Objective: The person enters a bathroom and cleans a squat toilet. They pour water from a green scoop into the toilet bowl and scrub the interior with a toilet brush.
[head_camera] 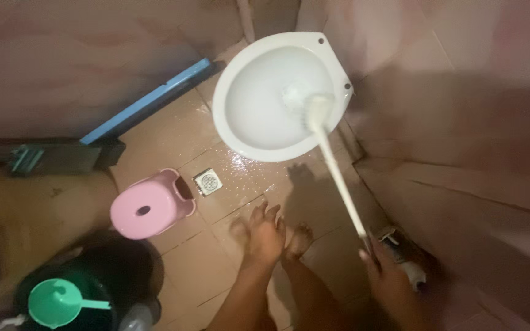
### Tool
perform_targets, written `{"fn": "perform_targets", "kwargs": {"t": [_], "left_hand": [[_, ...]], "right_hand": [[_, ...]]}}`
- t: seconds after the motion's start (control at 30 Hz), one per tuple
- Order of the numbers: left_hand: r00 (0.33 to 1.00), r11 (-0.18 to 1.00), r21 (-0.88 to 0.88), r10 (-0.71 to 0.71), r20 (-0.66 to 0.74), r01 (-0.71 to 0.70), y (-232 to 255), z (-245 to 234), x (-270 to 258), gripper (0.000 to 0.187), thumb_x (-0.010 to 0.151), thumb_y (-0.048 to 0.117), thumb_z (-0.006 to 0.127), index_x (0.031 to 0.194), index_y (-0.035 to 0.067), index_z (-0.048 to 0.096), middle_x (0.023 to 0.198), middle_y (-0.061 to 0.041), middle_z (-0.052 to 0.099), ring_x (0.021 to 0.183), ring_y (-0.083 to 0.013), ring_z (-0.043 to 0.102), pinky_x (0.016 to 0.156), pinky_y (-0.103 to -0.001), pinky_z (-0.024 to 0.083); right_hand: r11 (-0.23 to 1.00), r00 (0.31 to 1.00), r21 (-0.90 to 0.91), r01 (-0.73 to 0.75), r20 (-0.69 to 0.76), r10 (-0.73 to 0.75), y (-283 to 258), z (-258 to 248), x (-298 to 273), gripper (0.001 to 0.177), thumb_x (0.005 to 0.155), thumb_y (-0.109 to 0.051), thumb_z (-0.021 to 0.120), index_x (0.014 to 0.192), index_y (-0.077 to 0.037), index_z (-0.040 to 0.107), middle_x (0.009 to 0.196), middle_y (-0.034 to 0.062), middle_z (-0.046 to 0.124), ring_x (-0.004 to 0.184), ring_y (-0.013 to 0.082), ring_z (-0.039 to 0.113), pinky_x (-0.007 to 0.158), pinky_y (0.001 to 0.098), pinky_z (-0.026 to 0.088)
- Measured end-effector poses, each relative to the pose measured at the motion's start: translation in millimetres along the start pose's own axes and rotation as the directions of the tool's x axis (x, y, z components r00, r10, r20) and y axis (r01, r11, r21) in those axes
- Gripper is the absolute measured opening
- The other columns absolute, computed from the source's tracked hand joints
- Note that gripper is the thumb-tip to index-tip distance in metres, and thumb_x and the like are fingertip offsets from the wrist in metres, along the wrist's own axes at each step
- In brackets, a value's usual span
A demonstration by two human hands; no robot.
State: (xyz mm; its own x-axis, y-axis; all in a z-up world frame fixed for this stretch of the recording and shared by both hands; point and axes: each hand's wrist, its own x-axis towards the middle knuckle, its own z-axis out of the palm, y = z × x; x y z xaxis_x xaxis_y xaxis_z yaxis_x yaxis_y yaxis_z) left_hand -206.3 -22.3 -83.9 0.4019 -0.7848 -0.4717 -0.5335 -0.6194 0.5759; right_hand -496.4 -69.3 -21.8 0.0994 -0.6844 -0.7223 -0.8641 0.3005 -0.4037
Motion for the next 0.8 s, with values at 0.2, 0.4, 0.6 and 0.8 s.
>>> {"fn": "perform_targets", "kwargs": {"t": [0.2,0.4,0.6,0.8], "left_hand": [[0.968,0.992,0.012,0.125,-0.216,-0.125,-3.8,-16.3,0.0,0.035,0.089,0.014,0.068,0.123,0.007,0.070,0.141,-0.028,0.054,0.139,-0.0499,0.041,0.118,-0.056,0.022],[0.992,0.998,-0.049,0.021,-0.123,-0.028,-34.1,-34.4,16.2,0.035,0.094,0.017,0.065,0.126,0.006,0.067,0.147,-0.024,0.052,0.139,-0.0461,0.042,0.119,-0.053,0.032],[0.992,0.989,-0.145,-0.047,-0.117,0.030,-47.5,-55.2,38.6,0.038,0.093,0.017,0.063,0.129,0.006,0.065,0.146,-0.025,0.050,0.138,-0.0474,0.039,0.114,-0.051,0.034],[0.996,0.989,-0.145,-0.011,-0.089,-0.002,-48.7,-85.2,59.1,0.036,0.096,0.015,0.058,0.130,0.009,0.067,0.146,-0.023,0.055,0.137,-0.0415,0.050,0.119,-0.044,0.042]], "right_hand": [[0.948,0.958,-0.230,0.221,0.234,-0.166,-117.5,-0.9,82.3,0.061,0.104,-0.049,0.048,0.159,-0.028,0.035,0.126,0.0210,0.067,0.114,0.0342,0.064,0.095,0.0457,0.049],[0.968,0.969,-0.245,0.054,0.246,0.008,-172.2,9.6,138.4,0.044,0.105,-0.035,0.048,0.146,-0.024,0.060,0.086,0.0090,0.070,0.067,0.0182,0.062,0.063,0.0395,0.054],[0.997,0.954,-0.073,-0.033,0.296,0.053,-216.9,28.8,151.4,0.046,0.106,-0.040,0.048,0.148,-0.024,0.054,0.093,0.0151,0.066,0.071,0.0247,0.060,0.067,0.0422,0.052],[0.946,0.977,-0.319,0.060,0.214,0.010,-209.8,38.4,153.5,0.046,0.106,-0.039,0.048,0.144,-0.015,0.056,0.105,0.0158,0.074,0.081,0.0276,0.070,0.074,0.0449,0.057]]}}
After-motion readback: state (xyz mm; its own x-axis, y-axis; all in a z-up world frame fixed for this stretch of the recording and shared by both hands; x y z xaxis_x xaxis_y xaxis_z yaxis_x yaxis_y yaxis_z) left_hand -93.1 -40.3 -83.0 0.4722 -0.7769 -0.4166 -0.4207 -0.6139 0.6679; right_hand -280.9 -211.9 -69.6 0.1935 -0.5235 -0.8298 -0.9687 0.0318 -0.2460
